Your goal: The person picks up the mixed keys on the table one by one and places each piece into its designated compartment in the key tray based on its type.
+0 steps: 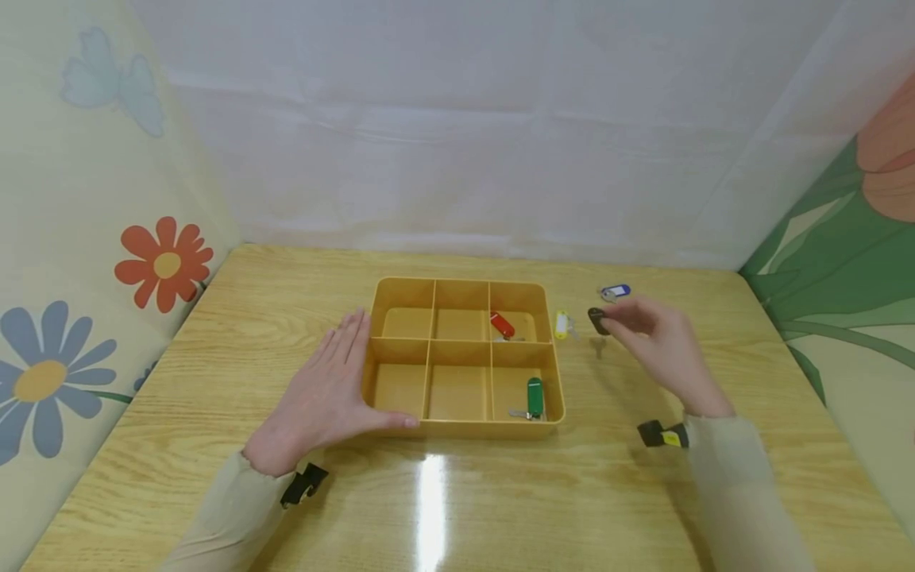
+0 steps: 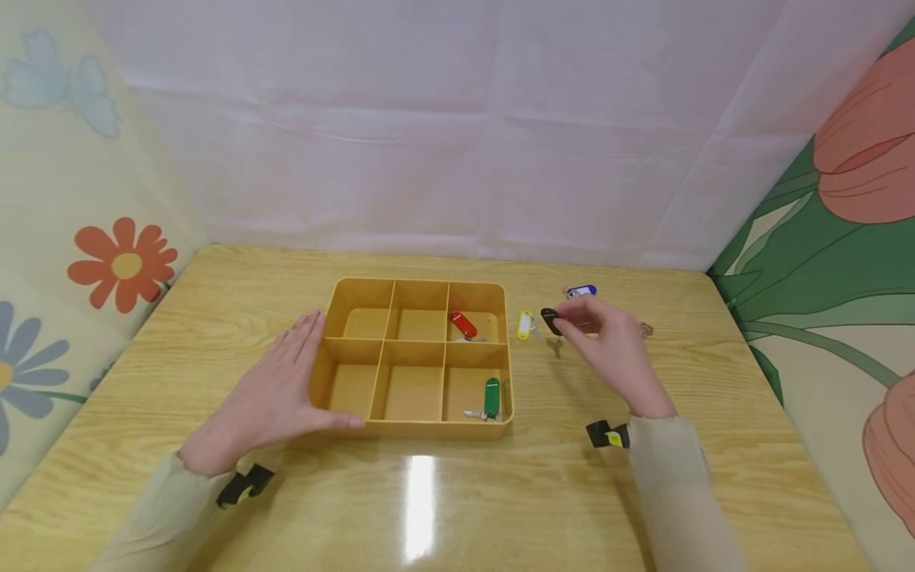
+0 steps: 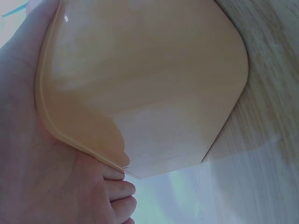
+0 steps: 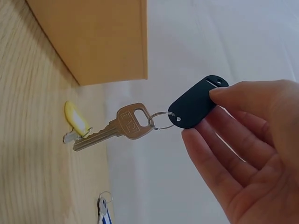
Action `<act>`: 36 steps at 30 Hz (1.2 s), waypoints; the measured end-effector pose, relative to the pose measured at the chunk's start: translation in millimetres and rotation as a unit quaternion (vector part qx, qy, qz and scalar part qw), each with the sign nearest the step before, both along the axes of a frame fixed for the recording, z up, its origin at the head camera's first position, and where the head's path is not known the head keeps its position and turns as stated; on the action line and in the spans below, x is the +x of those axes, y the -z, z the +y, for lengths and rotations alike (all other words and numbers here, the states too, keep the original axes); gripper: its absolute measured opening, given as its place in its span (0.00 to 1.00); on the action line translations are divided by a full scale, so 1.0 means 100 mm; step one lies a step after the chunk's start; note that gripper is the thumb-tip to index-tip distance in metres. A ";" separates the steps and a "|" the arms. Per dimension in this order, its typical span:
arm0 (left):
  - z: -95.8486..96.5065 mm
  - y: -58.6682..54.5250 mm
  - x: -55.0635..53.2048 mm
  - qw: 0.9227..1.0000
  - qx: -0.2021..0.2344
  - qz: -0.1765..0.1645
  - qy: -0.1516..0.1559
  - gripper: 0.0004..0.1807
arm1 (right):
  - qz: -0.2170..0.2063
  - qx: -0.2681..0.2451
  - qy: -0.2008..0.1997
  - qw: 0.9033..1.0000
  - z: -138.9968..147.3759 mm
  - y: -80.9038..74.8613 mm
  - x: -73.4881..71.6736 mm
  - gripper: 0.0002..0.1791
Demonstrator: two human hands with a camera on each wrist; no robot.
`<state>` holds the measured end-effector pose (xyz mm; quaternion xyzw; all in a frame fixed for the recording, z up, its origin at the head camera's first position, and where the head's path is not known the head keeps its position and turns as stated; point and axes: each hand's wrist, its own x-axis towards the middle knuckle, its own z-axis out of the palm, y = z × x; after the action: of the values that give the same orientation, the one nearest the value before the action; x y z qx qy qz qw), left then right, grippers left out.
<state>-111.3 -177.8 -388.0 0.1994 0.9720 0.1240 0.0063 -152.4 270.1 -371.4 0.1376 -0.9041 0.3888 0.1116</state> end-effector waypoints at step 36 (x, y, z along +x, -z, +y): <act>0.00 0.01 0.01 1.000 0.005 0.004 -0.002 0.82 | 0.024 -0.027 0.001 0.999 -0.23 -0.18 -0.10 0.11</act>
<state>-110.8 -178.0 -388.7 0.1985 0.9717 0.1283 0.0008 -162.1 246.7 -353.0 0.1424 -0.8907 0.4094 0.1371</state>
